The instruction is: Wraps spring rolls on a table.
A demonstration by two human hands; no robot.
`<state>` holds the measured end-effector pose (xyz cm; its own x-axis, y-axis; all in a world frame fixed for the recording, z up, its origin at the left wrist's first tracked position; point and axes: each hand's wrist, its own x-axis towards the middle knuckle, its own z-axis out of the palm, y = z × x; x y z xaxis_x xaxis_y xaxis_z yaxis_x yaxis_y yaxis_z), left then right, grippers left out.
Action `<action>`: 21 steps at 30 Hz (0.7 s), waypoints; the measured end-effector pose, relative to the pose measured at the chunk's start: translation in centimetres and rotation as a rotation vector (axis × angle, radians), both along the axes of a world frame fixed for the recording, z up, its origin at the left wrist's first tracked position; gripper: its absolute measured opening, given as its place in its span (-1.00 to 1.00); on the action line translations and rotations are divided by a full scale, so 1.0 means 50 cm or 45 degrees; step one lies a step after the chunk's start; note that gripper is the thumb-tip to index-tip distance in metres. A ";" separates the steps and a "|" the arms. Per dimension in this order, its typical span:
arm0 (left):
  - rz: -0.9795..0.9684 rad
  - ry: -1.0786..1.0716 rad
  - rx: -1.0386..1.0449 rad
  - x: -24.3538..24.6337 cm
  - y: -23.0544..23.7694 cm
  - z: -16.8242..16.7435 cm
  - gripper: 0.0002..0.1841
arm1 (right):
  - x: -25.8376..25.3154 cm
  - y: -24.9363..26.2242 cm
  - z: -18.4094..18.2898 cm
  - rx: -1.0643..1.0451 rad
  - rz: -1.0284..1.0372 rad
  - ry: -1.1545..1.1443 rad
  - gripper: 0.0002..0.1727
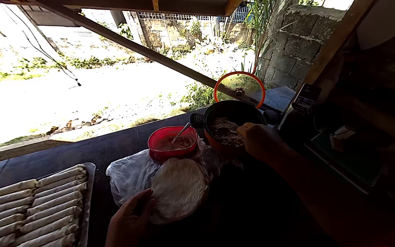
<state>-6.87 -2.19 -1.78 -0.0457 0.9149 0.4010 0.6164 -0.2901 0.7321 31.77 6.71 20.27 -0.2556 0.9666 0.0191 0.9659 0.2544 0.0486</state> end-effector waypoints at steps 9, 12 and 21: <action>0.007 0.018 0.017 0.001 -0.001 0.002 -0.65 | 0.024 -0.022 0.043 -0.023 -0.018 0.022 -0.78; 0.005 0.018 0.019 0.002 -0.001 0.003 -0.66 | 0.014 -0.013 0.031 -0.169 -0.057 -0.053 -0.75; 0.015 0.018 0.000 0.004 -0.001 0.005 -0.65 | 0.038 0.023 0.001 0.009 -0.174 0.010 -0.84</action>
